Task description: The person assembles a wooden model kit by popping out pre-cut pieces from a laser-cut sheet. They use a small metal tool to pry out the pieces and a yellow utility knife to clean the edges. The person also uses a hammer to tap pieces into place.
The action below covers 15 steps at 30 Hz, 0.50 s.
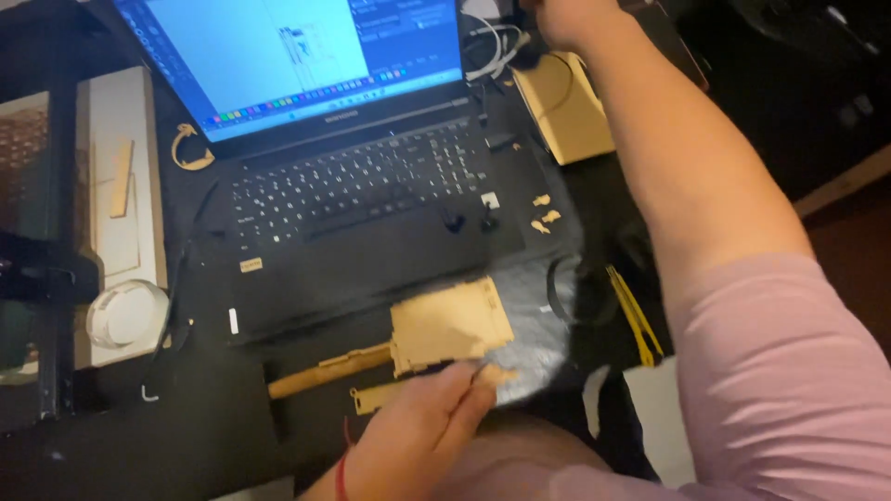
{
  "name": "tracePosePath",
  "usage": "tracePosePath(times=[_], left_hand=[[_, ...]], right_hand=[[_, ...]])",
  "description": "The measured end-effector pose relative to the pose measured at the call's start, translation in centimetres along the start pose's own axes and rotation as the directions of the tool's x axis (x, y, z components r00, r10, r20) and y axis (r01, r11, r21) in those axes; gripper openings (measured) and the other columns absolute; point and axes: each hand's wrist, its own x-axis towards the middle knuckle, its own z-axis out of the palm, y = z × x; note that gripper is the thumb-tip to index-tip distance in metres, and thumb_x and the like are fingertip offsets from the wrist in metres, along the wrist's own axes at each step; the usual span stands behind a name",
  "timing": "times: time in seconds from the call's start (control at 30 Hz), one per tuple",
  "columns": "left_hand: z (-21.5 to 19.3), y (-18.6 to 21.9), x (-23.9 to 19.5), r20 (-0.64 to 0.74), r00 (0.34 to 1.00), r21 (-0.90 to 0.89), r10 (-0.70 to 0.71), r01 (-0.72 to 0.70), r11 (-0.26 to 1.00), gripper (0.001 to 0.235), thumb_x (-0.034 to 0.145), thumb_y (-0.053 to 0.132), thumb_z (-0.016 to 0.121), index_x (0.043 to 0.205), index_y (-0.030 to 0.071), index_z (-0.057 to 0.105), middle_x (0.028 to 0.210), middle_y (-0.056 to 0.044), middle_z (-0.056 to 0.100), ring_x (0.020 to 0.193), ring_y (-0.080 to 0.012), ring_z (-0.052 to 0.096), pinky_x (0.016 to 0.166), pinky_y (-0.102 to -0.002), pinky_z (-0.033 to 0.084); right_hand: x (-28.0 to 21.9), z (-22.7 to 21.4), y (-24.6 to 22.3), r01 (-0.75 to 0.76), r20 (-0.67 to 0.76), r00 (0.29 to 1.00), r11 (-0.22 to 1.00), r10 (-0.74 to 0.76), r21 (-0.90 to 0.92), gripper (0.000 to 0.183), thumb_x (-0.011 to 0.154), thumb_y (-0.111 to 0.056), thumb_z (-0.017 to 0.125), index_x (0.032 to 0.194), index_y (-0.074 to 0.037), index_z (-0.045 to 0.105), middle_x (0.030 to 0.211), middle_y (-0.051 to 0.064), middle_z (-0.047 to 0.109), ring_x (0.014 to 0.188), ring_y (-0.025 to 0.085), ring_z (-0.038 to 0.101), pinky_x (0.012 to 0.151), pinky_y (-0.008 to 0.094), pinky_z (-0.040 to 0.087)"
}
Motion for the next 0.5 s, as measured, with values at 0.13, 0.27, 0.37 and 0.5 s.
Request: tracePosePath(times=[0.13, 0.27, 0.37, 0.5], left_hand=[[-1.6, -1.5, -0.3, 0.039, 0.999, -0.03, -0.037, 0.038, 0.999, 0.031, 0.102, 0.041, 0.044, 0.087, 0.014, 0.051, 0.077, -0.007, 0.065, 0.068, -0.0267, 0.067, 0.059, -0.04, 0.045], [-2.7, -2.4, 0.4, 0.203, 0.953, 0.03, -0.226, 0.224, 0.974, 0.031, 0.101, 0.05, 0.045, 0.098, 0.021, 0.055, 0.089, -0.004, 0.067, 0.084, -0.0249, 0.069, 0.069, -0.038, 0.05], [-3.6, -2.1, 2.1, 0.39, 0.806, 0.122, -0.445, 0.434, 0.893, 0.026, 0.102, 0.048, 0.045, 0.102, 0.023, 0.052, 0.098, -0.004, 0.065, 0.092, -0.024, 0.066, 0.076, -0.038, 0.048], [-3.9, -2.3, 2.8, 0.447, 0.765, 0.121, -0.464, 0.462, 0.879, 0.024, 0.102, 0.046, 0.042, 0.102, 0.024, 0.051, 0.099, -0.001, 0.068, 0.092, -0.0224, 0.067, 0.074, -0.038, 0.047]], right_hand=[[6.8, 2.6, 1.0, -0.118, 0.067, 0.99, 0.986, 0.127, -0.115, 0.036, 0.097, -0.013, 0.052, 0.129, -0.001, 0.064, 0.126, 0.022, 0.065, 0.113, 0.042, 0.06, 0.088, 0.053, 0.049], [12.1, 5.1, 0.2, -0.302, 0.132, 0.928, 0.909, 0.349, -0.286, 0.038, 0.089, -0.015, 0.06, 0.124, 0.0, 0.066, 0.121, 0.022, 0.067, 0.11, 0.042, 0.063, 0.087, 0.051, 0.052], [14.0, 5.8, -0.2, -0.411, 0.149, 0.861, 0.838, 0.486, -0.359, 0.037, 0.09, -0.016, 0.06, 0.125, -0.003, 0.066, 0.122, 0.019, 0.066, 0.112, 0.04, 0.063, 0.086, 0.05, 0.053], [15.1, 7.7, 1.1, -0.614, 0.003, 0.784, 0.775, 0.621, -0.154, 0.035, 0.095, -0.02, 0.062, 0.129, -0.011, 0.06, 0.13, 0.018, 0.058, 0.118, 0.041, 0.055, 0.092, 0.051, 0.051]])
